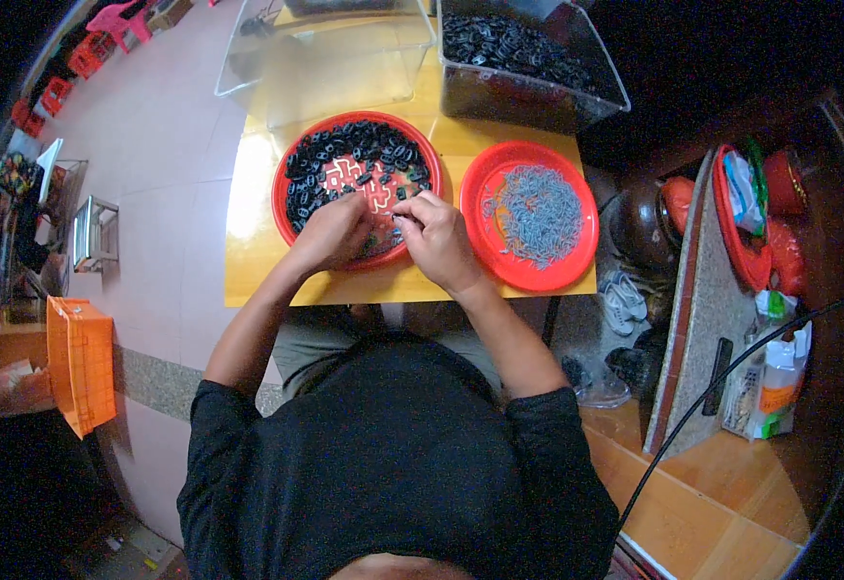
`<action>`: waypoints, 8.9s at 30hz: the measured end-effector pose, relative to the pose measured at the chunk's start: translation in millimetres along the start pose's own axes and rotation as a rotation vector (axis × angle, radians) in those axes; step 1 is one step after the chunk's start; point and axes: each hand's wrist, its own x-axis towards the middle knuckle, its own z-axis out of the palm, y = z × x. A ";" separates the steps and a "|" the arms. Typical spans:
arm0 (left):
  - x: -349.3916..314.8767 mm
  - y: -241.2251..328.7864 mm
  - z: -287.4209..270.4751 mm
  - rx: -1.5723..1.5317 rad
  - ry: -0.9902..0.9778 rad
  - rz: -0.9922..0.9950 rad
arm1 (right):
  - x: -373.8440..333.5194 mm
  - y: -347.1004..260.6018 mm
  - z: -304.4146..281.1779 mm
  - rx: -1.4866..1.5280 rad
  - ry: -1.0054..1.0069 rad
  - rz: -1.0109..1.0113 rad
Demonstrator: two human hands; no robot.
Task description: The person sorts and assembles small black plastic parts and small rings by hand at a workstation.
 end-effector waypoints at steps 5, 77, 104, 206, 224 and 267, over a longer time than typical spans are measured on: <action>-3.0 1.2 -13.4 -0.047 0.086 -0.128 | -0.8 2.1 2.1 0.022 0.014 0.009; 7.6 18.8 14.1 0.007 0.137 0.044 | -21.7 17.8 -7.5 0.270 0.161 0.235; 23.9 21.8 25.7 0.114 0.150 0.153 | -19.8 12.9 -7.0 0.508 0.094 0.418; 86.8 4.2 23.7 0.331 0.269 0.064 | -30.1 2.5 -23.8 0.670 0.155 0.417; -33.1 16.3 -5.4 -1.828 -0.136 -0.385 | -21.6 -38.7 -10.5 0.743 0.055 0.355; -64.2 36.7 -2.1 -1.398 0.301 -0.225 | -11.6 -50.6 1.2 0.145 -0.068 -0.125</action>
